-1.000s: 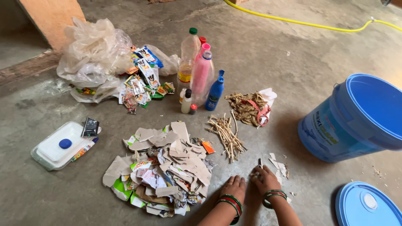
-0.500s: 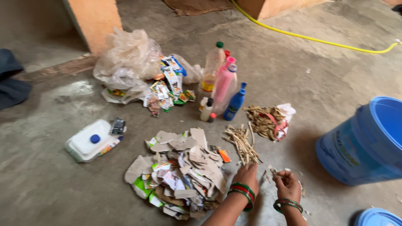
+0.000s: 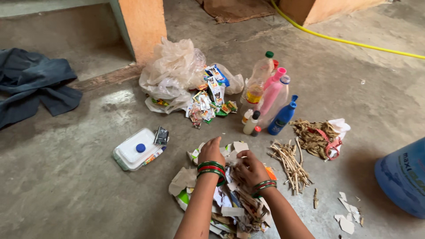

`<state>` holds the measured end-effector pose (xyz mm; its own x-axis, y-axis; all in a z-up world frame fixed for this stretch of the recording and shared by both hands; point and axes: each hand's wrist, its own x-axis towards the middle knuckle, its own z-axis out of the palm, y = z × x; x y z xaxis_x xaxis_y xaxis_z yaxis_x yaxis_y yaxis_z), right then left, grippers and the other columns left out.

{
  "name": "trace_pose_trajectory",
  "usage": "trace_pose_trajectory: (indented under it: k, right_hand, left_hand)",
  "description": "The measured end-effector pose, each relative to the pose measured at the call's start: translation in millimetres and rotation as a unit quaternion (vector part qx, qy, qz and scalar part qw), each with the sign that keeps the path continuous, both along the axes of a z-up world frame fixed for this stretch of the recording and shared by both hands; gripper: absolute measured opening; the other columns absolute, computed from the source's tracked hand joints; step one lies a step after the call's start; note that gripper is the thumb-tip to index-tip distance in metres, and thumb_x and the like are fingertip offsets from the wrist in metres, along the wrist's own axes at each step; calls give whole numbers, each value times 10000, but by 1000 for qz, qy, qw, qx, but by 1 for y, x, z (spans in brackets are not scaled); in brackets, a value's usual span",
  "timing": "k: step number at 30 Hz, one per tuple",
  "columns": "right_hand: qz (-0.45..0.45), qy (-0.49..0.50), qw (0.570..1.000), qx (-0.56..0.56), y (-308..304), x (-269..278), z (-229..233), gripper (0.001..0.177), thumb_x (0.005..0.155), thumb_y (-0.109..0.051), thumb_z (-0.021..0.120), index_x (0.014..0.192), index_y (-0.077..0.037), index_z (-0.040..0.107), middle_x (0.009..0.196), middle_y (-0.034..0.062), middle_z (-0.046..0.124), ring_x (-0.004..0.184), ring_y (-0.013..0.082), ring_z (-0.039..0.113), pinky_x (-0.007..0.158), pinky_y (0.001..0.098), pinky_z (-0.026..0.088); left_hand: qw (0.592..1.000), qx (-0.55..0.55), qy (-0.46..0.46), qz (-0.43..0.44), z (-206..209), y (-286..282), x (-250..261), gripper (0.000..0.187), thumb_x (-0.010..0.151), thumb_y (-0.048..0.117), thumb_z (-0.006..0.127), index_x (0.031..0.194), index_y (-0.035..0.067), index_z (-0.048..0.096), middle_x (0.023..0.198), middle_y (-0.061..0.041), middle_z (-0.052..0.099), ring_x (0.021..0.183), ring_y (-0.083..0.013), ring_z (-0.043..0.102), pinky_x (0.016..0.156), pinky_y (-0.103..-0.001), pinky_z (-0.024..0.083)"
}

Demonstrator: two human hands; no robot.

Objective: The person sorts mixed waste on a concrete floor, separating cardboard pieces, plastic wrappers, and small sticks into piles. They then place the sorted cardboard and wrappers into a plastic bag and gather the sticks into a separate bag.

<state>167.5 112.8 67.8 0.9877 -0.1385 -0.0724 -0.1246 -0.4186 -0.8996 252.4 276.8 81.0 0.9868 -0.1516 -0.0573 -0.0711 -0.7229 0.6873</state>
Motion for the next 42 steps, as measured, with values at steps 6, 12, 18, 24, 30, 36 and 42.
trace_pose_trajectory:
  k: [6,12,18,24,30,36,42]
  right_hand:
    - [37,15,977,-212,11,2,12,284,894,-174,675,1178,-159,671,1161,115,691,1030,284,689,937,388,543]
    - [102,-107,960,-238,-20,-14,-7,475,805,-37,612,1273,-106,660,1340,173,636,1233,386,582,1058,444,436]
    - [62,-43,977,-201,-46,-44,-2,504,796,12,527,1275,-72,659,1313,159,672,1248,333,614,1084,395,455]
    - [-7,-47,984,-174,-89,-81,-3,425,873,-33,541,1280,-72,656,1308,156,676,1236,338,621,1057,399,473]
    - [-139,56,931,-334,-160,-140,-55,432,860,-184,636,1291,-182,658,1363,97,646,1262,331,596,1065,430,472]
    - [-171,134,894,-393,-217,-186,-132,509,848,-354,708,1327,-190,654,1470,155,526,1301,369,541,1111,420,440]
    - [-226,79,917,-319,-234,-205,-155,590,830,-265,712,1363,-44,591,1458,143,568,1287,360,575,1115,409,449]
  left_hand:
    - [988,94,90,-85,19,9,-4,530,875,82,686,1385,166,564,1421,-68,591,1327,-269,546,1085,-405,472]
    - [971,156,80,-161,33,-10,-16,481,878,126,705,1345,170,599,1381,-65,631,1296,-272,589,1091,-430,481]
    - [960,208,107,-156,20,-28,-17,392,939,168,621,1328,214,628,1360,-59,652,1298,-273,592,1139,-544,389]
    - [956,146,-61,-248,1,-93,-51,283,946,130,595,1216,170,671,1242,-121,712,1216,-318,640,1041,-452,511]
    - [923,82,-114,-358,-19,-174,-140,338,886,49,634,1220,98,662,1228,-163,673,1195,-337,620,997,-444,516]
    - [876,149,17,-458,-39,-190,-195,465,869,98,707,1317,63,588,1408,-120,582,1336,-294,522,1098,-437,436]
    - [879,142,17,-454,-44,-190,-192,470,889,159,734,1330,73,600,1458,-98,577,1401,-280,485,1135,-434,410]
